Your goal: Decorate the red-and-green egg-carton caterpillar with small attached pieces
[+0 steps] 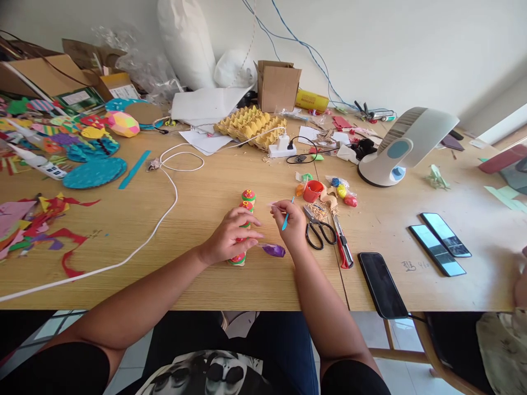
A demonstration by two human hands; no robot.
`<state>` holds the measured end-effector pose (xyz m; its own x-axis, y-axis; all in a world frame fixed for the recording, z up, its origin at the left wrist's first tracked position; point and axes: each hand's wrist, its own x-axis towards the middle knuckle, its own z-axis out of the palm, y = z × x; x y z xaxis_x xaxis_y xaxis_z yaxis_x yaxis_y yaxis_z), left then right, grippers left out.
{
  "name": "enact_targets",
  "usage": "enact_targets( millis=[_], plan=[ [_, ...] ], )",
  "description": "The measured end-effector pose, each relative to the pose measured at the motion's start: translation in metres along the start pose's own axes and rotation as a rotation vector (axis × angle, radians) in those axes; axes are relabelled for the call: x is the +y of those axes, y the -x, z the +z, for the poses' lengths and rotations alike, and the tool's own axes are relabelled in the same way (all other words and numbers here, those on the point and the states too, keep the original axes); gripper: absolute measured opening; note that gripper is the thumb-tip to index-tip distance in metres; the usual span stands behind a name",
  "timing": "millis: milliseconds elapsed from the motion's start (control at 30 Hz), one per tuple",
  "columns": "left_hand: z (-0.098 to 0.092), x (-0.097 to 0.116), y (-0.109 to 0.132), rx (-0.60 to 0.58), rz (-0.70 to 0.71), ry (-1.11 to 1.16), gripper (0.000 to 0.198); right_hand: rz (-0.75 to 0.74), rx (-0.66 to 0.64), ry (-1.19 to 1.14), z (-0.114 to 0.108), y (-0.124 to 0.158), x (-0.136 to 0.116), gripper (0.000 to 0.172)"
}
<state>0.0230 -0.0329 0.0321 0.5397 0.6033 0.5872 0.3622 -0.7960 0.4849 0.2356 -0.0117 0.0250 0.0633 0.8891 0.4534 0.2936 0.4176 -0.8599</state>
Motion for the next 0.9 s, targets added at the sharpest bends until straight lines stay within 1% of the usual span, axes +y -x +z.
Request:
enact_targets(
  millis=[67,167,233,267,333,467,567,700,833,900],
  plan=[
    [-0.001,-0.003,0.0,0.061,-0.051,0.005,0.011,-0.077,-0.066,0.046,-0.002,0.001,-0.005,0.012],
    [-0.003,-0.007,0.0,0.207,-0.147,-0.021,0.01,-0.166,-0.165,0.101,-0.002,0.003,-0.012,0.01],
    [-0.003,-0.01,0.0,0.269,-0.168,-0.04,0.014,-0.203,-0.226,0.12,0.0,0.004,-0.013,0.01],
    [-0.003,-0.011,0.0,0.278,-0.166,-0.053,0.016,-0.215,-0.254,0.121,0.001,0.005,-0.012,0.011],
    [-0.002,-0.012,0.0,0.268,-0.157,-0.086,0.013,-0.233,-0.299,0.108,0.005,0.008,-0.011,0.012],
    [-0.003,-0.013,0.0,0.268,-0.153,-0.138,0.01,-0.23,-0.338,0.074,0.009,0.011,-0.01,0.011],
    [-0.004,-0.013,0.0,0.267,-0.149,-0.153,0.011,-0.215,-0.337,0.078,0.011,0.012,-0.011,0.014],
    [-0.004,-0.012,-0.001,0.268,-0.146,-0.129,0.012,-0.239,-0.336,0.102,0.011,0.012,-0.011,0.017],
    [-0.002,-0.013,0.0,0.26,-0.114,-0.109,0.012,-0.276,-0.327,0.082,0.012,0.013,-0.009,0.015],
    [-0.002,-0.015,0.001,0.271,-0.106,-0.122,0.01,-0.266,-0.304,0.075,0.013,0.014,-0.009,0.014]
  ],
)
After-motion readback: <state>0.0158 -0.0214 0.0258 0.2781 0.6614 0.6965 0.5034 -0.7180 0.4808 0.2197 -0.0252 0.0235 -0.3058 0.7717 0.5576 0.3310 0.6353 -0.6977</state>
